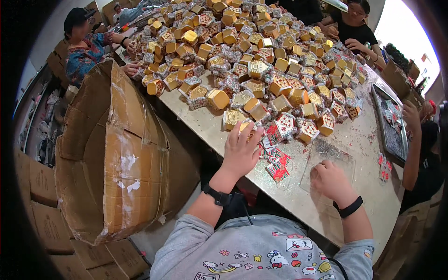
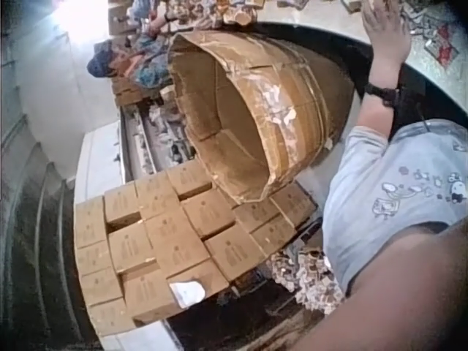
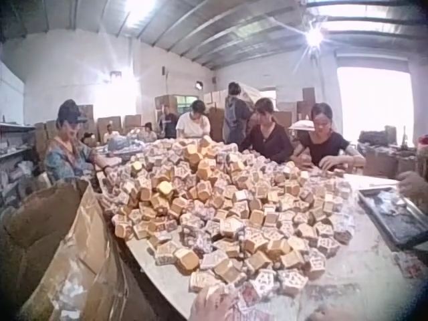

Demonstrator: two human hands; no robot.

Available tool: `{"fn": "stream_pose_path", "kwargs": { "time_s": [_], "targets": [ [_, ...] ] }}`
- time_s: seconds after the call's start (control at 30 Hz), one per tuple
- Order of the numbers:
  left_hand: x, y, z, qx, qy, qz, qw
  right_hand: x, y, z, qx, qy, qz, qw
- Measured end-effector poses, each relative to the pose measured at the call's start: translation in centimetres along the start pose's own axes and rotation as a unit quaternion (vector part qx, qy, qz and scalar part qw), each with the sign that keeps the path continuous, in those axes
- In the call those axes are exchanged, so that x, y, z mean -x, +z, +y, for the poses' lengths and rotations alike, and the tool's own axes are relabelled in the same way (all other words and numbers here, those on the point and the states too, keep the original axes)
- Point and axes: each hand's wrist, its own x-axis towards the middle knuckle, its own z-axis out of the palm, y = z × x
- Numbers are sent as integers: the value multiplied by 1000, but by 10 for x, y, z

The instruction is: Packing small gold-colored house-shaped items and instruction cards into small clear plastic bags at a shared workspace.

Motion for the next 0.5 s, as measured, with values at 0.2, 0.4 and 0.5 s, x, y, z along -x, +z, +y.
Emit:
{"fn": "stream_pose_path", "kwargs": {
  "time_s": [0.2,0.4,0.5],
  "targets": [
    [5,-1,1,7,-16,23,1000,0,0,-1,-7,14,-17,1000],
    [8,0,-21,97,-38,74,992,0,3,-1,6,-1,-1,1000],
    [5,-3,-32,87,-33,99,991,1,4,-2,2,-11,11,1000]
  ]
}}
